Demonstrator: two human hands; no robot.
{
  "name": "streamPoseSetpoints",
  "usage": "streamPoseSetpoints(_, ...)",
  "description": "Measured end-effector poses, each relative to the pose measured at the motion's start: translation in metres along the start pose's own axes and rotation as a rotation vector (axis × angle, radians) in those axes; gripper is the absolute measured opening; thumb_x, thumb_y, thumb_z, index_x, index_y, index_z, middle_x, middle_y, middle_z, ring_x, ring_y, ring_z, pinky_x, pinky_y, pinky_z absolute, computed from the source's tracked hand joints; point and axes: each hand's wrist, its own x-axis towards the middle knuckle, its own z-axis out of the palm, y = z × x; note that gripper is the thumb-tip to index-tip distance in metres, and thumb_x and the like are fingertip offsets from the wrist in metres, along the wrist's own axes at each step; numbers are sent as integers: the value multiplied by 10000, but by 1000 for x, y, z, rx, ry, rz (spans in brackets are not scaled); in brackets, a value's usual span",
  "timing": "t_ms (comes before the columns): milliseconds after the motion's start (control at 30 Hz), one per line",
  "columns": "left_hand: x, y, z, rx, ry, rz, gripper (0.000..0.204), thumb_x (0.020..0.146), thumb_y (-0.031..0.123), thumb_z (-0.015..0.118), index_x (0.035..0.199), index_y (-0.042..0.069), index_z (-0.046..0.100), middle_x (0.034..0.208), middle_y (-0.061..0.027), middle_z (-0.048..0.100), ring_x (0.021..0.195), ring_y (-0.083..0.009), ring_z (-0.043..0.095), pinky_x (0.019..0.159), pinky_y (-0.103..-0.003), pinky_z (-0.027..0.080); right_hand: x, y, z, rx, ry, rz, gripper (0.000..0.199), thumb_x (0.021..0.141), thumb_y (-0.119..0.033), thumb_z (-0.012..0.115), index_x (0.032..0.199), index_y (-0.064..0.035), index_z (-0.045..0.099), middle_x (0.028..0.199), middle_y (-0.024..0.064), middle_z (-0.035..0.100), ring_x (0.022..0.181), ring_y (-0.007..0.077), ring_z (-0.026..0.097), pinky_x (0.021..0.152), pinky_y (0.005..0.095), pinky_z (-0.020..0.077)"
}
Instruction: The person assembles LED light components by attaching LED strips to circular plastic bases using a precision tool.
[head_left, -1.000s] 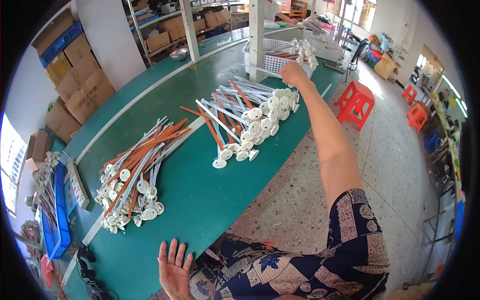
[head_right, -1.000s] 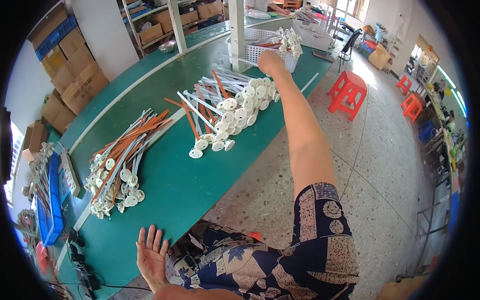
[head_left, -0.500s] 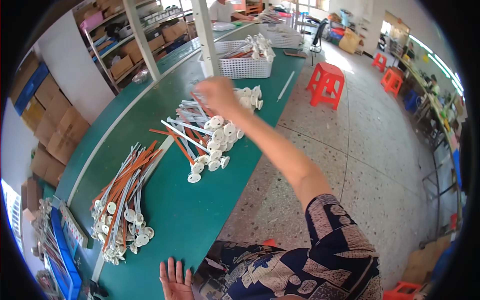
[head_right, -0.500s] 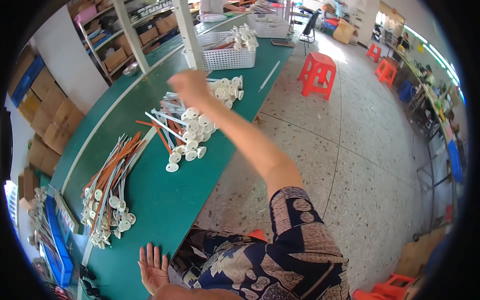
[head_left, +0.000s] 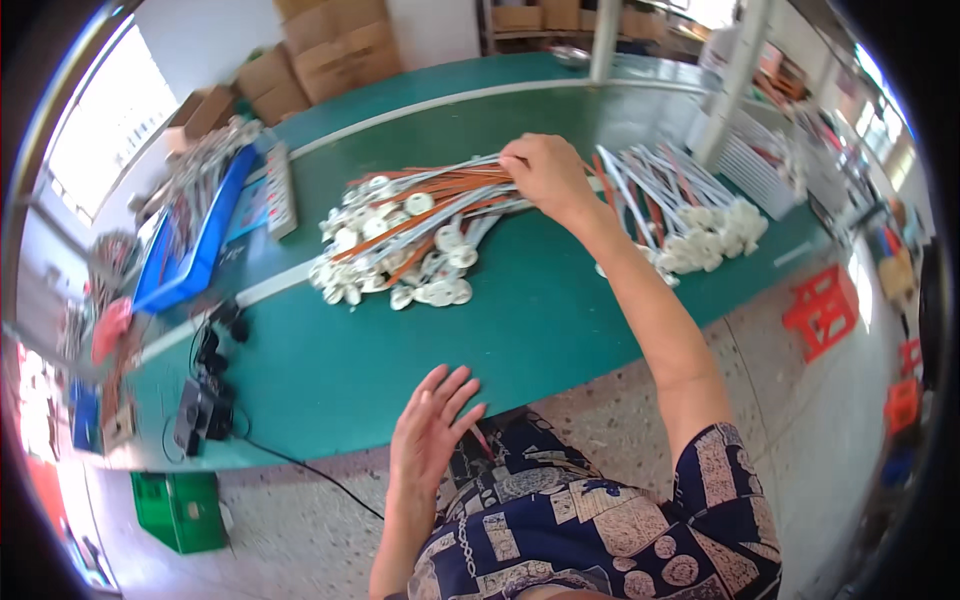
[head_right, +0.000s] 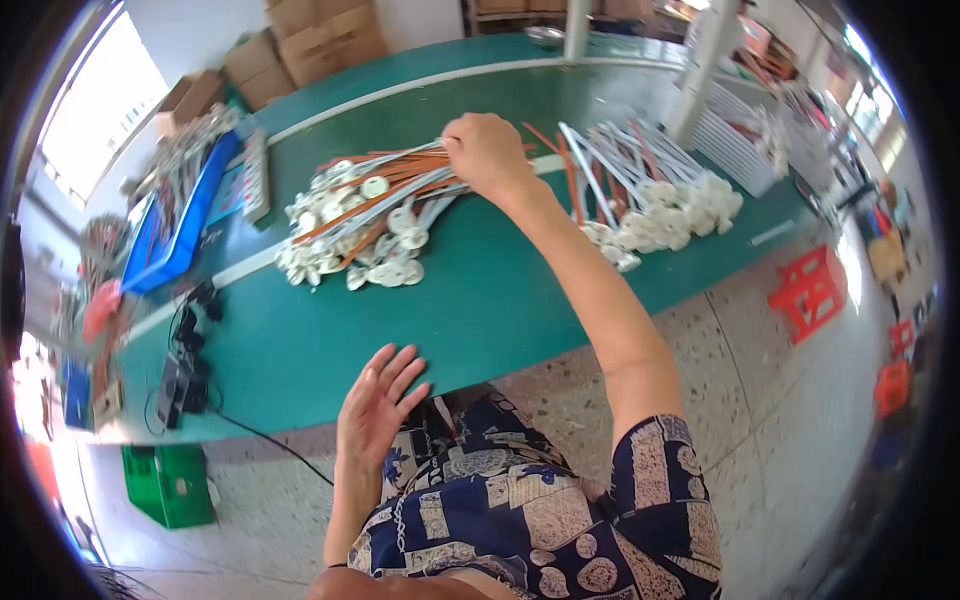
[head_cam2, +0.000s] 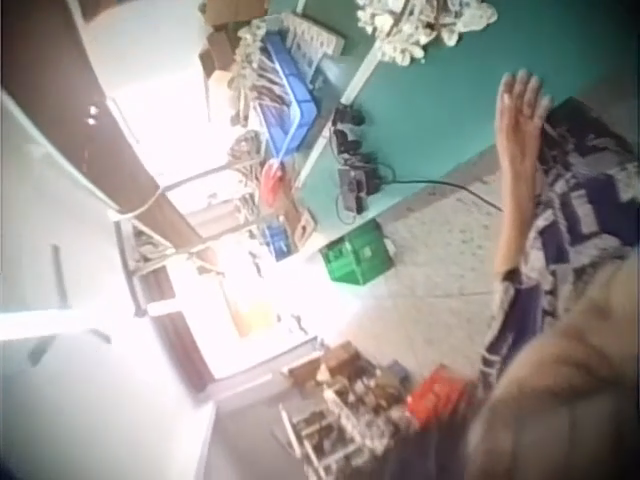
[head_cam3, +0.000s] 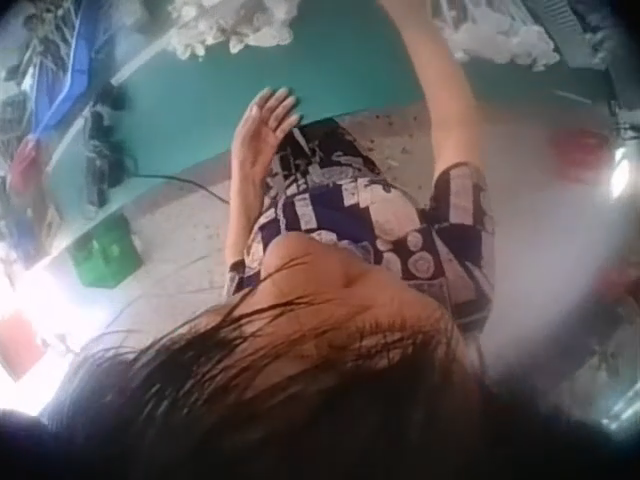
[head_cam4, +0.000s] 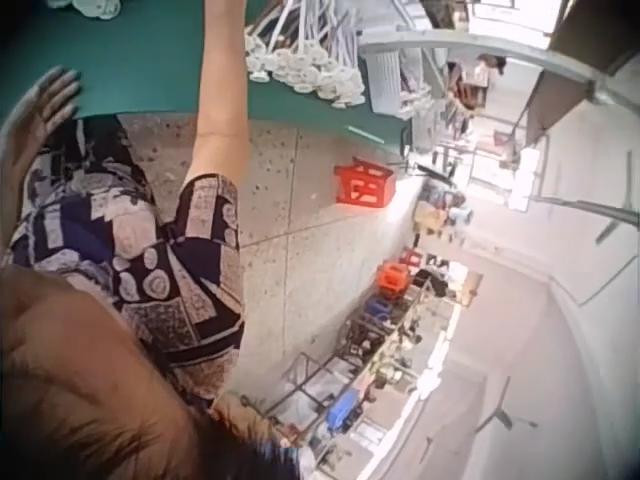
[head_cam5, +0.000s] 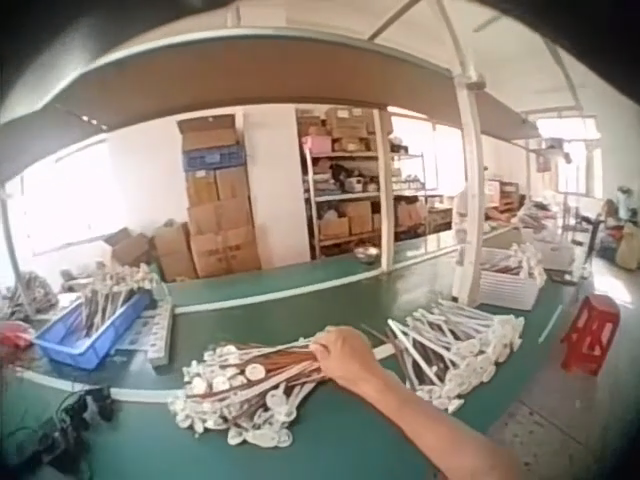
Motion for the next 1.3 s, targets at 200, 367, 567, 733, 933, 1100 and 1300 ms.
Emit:
streamPoseSetpoints(200, -8, 2, 1, -6, 24, 28, 526, 1059, 257, 527, 1475, -32, 384, 1475, -258, 481, 1351, -368, 514, 1085, -533, 481, 7, -67, 85, 81, -294, -147, 189, 835, -184, 615, 832, -59, 756, 842, 159, 705, 825, 361, 673, 774, 483, 520)
streamPoseSetpoints(367, -10, 3, 0, -40, 15, 32, 517, 1068, 239, 510, 1479, -37, 364, 1472, -257, 479, 1333, -363, 530, 1077, -510, 493, -3, -131, 127, -212, -404, -436, 95, 790, -132, 683, 836, -110, 763, 930, 100, 663, 1015, 291, 632, 887, 480, 439)
streamPoseSetpoints(567, -12, 9, -2, -71, 4, 49, 518, 1066, 235, 511, 1478, -42, 367, 1457, -276, 484, 1318, -388, 540, 1085, -477, 496, -7, -141, 114, -173, -342, -521, 27, 792, -92, 703, 811, -104, 717, 935, 82, 644, 1013, 280, 602, 879, 442, 425)
streamPoseSetpoints(733, -7, 26, -21, -246, -23, 310, 624, 1066, 306, 521, 1521, -21, 247, 1492, -275, 410, 1361, -417, 481, 1128, -475, 457, -52, -184, 61, 171, -394, -634, 157, 776, -140, 732, 894, -86, 643, 938, 59, 646, 966, 271, 618, 887, 421, 441)
streamPoseSetpoints(933, -29, 40, -30, -76, 81, 321, 581, 1052, 309, 549, 1458, -67, 374, 1304, -254, 599, 1186, -369, 643, 1010, -403, 563, -118, -192, 47, 258, -284, -549, 316, 725, -134, 777, 1022, -78, 686, 1036, 59, 667, 1058, 273, 614, 940, 425, 458)
streamPoseSetpoints(1100, -42, 35, -42, -106, 54, 336, 381, 1013, 232, 629, 1265, -16, 486, 1401, -277, 518, 1193, -376, 639, 1021, -423, 562, -154, -176, 29, 516, -309, 126, 168, 921, -150, 729, 1036, -27, 730, 780, 63, 683, 621, 107, 605, 528, 244, 455)
streamPoseSetpoints(1300, -47, 29, -57, -41, -70, 315, 315, 999, 260, 653, 1128, -5, 541, 1306, -239, 562, 1130, -349, 676, 893, -424, 633, -182, -184, 50, 1591, -823, 944, 272, 1002, -218, 662, 1086, 36, 712, 747, 51, 674, 499, 40, 463, 449, 185, 333)
